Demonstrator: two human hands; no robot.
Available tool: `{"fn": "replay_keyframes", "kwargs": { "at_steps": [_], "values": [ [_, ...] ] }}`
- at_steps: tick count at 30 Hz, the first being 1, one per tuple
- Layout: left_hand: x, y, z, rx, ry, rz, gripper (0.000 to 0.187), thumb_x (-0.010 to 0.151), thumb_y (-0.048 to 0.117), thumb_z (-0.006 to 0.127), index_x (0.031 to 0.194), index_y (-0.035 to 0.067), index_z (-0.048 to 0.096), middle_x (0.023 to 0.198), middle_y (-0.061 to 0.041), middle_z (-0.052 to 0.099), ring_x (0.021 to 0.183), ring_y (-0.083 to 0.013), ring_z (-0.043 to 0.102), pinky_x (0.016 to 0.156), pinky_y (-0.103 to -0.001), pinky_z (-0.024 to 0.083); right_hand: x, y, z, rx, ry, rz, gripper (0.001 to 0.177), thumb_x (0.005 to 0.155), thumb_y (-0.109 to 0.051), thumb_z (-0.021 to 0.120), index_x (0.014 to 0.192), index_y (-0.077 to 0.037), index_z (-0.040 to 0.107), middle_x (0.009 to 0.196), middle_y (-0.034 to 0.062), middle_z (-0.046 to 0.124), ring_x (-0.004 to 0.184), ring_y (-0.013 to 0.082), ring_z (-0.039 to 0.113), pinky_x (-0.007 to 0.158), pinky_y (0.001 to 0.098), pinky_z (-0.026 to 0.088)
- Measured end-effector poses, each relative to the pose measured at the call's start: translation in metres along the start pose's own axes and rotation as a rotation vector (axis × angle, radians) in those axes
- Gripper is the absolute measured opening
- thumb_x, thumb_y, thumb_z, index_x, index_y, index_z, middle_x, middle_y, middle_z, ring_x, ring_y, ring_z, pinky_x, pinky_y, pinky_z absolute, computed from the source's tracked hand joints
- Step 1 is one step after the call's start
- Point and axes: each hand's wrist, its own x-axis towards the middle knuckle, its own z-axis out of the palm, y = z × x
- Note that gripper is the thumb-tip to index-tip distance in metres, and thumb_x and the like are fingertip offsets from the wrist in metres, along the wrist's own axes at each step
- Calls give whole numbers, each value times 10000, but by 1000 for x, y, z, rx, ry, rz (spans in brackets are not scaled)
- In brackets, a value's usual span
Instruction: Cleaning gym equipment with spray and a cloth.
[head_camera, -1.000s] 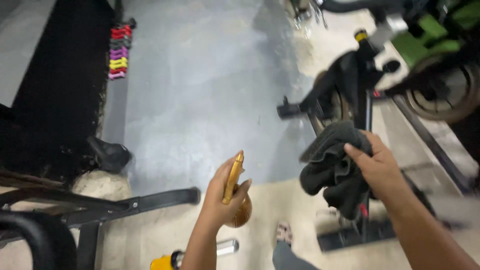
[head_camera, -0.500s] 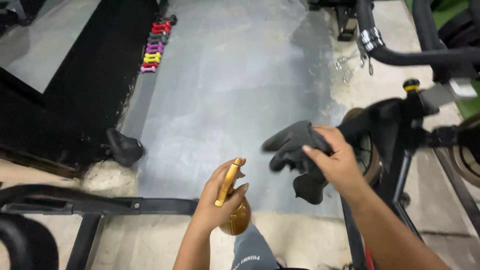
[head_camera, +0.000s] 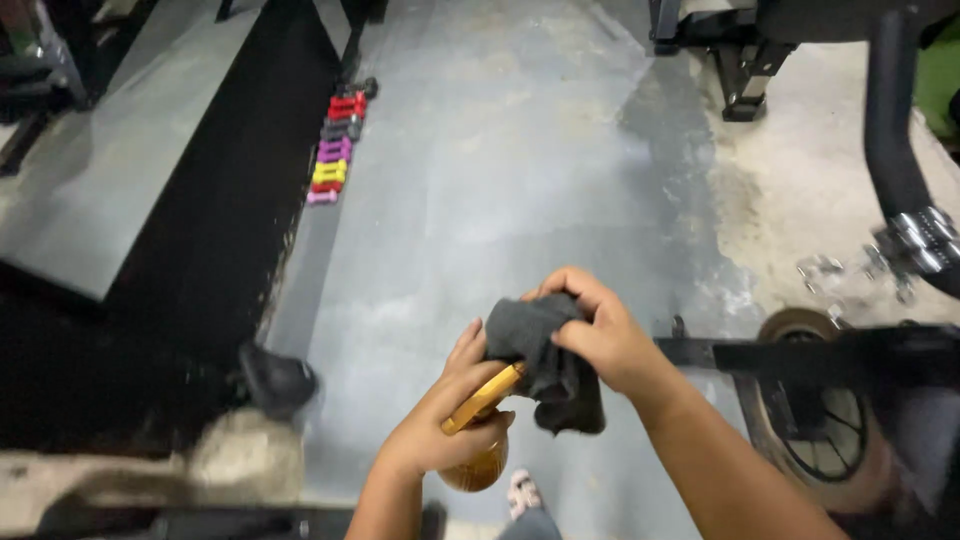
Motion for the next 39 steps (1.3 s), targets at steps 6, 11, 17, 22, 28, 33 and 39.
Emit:
{"fn": "replay_keyframes", "kwargs": {
  "at_steps": [6,11,17,22,28,33,39],
  "values": [
    [91,-54,-59,-145,88,-188,543,806,27,728,1338,39,622,1421,-188,568,1317,-339,586,1116,-386,448,113,10,-37,75,67,-135,427,820,85,523,1224,-44,563,1216,77,657,1172,175,639,1043,330,511],
    [182,-91,-76,-114,69,-81,551,819,34,737,1357,38,618,1463,-204,563,1330,-334,597,1101,-392,460,189,48,-104,-155,305,-165,302,951,24,593,1251,-2,564,1235,103,647,1182,209,605,1049,351,495],
    [283,-140,-89,-190,-10,35,544,842,23,708,1378,33,616,1588,-238,492,1445,-370,539,1158,-415,440,274,68,-140,-66,29,-55,582,955,-296,620,1474,-83,465,1379,77,605,1301,201,552,1098,359,438],
    [379,-189,-103,-76,-31,86,561,836,33,749,1381,33,615,1542,-223,530,1451,-373,532,1181,-421,418,360,70,-194,-43,18,45,726,948,-517,549,1522,-77,484,1483,44,575,1406,157,485,1146,340,340],
    [484,-231,-100,-208,-86,-64,535,864,64,706,1392,59,620,1556,-204,502,1442,-357,526,1172,-412,423,439,78,-269,200,61,96,451,997,-194,612,1404,-14,539,1277,79,661,1170,171,613,1025,344,495],
    [575,-284,-88,-221,-144,213,501,867,38,733,1359,24,636,1539,-215,539,1592,-385,340,1232,-457,346,482,71,-337,24,358,69,382,909,2,614,1285,-48,570,1184,56,680,1093,147,651,947,314,552],
    [708,-325,-98,-312,-310,130,391,903,65,704,1291,42,658,1441,-138,653,1632,-347,289,1161,-446,456,544,45,-439,-74,664,-15,357,904,10,643,1251,-27,568,1133,46,692,1028,139,664,919,310,551]
  ]
}}
